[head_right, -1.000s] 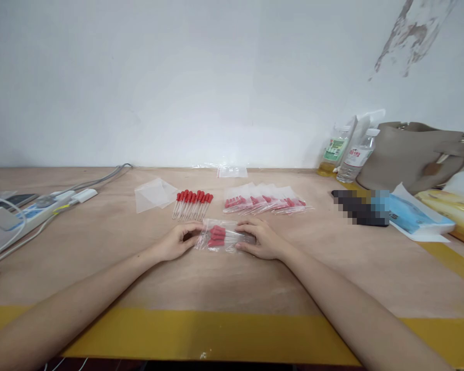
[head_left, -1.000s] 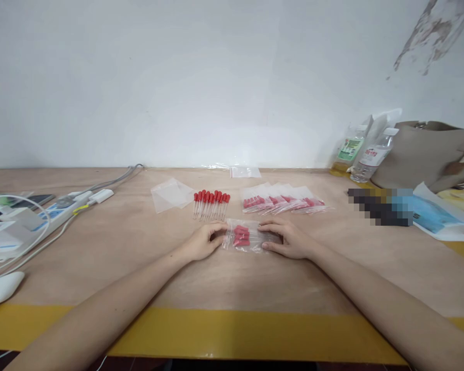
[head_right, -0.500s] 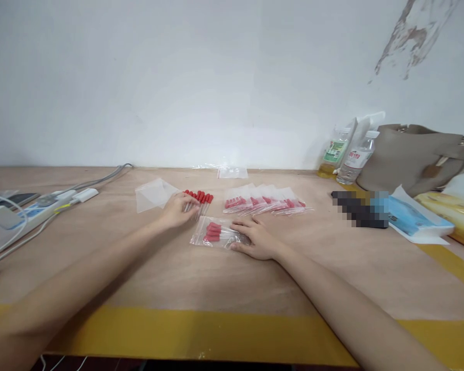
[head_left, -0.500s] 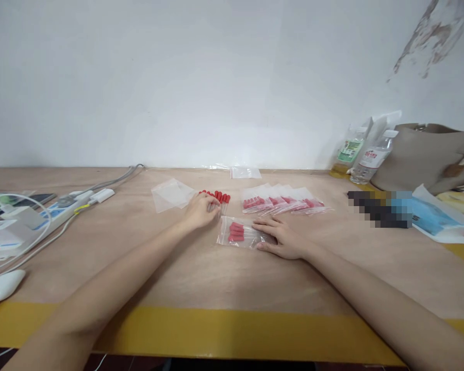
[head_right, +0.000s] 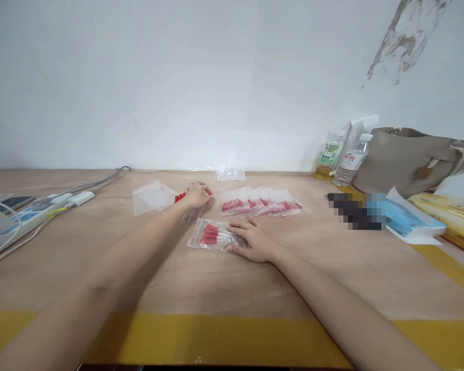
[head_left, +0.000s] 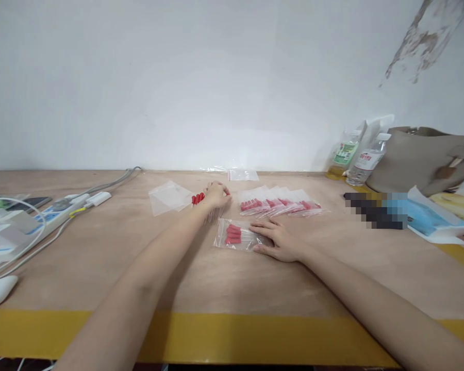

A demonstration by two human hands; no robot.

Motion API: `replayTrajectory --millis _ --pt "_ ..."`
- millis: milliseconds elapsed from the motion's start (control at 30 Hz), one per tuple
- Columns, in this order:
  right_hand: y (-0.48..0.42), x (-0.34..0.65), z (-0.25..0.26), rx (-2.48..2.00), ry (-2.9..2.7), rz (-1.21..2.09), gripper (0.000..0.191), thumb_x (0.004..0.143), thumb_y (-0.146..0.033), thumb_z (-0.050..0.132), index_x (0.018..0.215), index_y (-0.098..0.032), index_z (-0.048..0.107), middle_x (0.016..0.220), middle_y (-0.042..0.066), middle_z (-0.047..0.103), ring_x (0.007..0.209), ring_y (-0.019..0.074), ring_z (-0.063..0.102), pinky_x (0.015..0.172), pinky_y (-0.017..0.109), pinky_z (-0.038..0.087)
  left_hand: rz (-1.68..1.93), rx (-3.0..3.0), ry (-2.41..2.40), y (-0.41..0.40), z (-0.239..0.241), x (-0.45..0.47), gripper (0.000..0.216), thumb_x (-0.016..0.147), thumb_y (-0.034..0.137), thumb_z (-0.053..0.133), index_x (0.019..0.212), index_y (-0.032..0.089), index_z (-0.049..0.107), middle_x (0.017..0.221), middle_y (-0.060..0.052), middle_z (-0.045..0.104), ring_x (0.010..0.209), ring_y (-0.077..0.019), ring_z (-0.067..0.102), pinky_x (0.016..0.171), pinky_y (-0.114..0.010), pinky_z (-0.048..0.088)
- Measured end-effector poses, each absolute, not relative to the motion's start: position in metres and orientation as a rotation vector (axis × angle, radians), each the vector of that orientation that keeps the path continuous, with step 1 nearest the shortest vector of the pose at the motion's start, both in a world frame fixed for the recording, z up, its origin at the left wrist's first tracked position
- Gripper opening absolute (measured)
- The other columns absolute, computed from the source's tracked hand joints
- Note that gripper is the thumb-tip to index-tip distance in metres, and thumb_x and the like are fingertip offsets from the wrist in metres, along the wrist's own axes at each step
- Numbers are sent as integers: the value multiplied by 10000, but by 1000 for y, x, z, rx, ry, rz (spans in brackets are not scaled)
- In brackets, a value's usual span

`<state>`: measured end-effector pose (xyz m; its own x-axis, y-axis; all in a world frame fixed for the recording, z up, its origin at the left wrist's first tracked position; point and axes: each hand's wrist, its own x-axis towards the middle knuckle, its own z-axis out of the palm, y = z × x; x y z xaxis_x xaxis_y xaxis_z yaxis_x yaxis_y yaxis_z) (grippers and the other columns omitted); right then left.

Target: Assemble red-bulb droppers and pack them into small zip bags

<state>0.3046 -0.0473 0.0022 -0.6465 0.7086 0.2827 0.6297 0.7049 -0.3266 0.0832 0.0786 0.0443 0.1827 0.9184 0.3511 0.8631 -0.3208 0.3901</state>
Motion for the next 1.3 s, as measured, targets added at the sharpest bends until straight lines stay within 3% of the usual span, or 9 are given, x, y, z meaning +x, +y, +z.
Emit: replayTrajectory --millis 133,233,333,633,900,1100,1300 --pt "-48 305 3 -1045 -2518 300 579 793 -545 460 1283 -238 438 1298 93 464 1207 274 393 1023 509 227 1028 2265 1574 58 56 60 214 763 339 517 876 167 576 828 -35 588 785 -151 559 740 -283 440" --pt "-47 305 2 -1040 -2501 306 573 789 -544 469 1277 -245 446 1297 87 465 1207 271 393 1021 503 238 1538 1927 1272 29 55 30 244 737 360 555 873 162 514 730 -1 555 664 -117 557 635 -242 451" --pt "-47 306 1 -1037 -2504 295 567 787 -543 473 1272 -251 451 1300 83 463 1204 275 395 1017 507 241 1752 1669 1227 -2 45 7 291 702 390 604 841 173 470 710 14 554 625 -103 558 582 -223 456" --pt "-46 307 -2 -1046 -2516 288 570 790 -543 468 1273 -239 451 1306 75 457 1217 271 377 1027 505 231 1535 1384 1218 -42 13 7 415 631 468 664 810 150 466 660 12 581 614 -101 574 608 -244 491" --pt "-45 307 -2 -1055 -2509 312 575 785 -547 471 1272 -242 451 1311 80 449 1220 273 377 1035 509 216 1322 1353 1215 -50 11 4 440 559 415 738 795 146 483 732 -2 616 683 -135 635 703 -284 502" --pt "-48 306 1 -1066 -2511 296 586 786 -553 462 1274 -228 449 1306 91 453 1217 275 377 1029 511 218 1330 1486 1281 -51 13 -1 396 613 415 703 782 166 446 761 -19 631 728 -158 638 689 -283 487" --pt "-51 306 5 -1103 -2533 277 610 784 -574 447 1283 -222 438 1322 76 437 1219 267 369 1026 484 242 944 1637 1167 -59 15 0 323 624 346 713 741 167 471 685 8 615 635 -114 601 596 -231 460"
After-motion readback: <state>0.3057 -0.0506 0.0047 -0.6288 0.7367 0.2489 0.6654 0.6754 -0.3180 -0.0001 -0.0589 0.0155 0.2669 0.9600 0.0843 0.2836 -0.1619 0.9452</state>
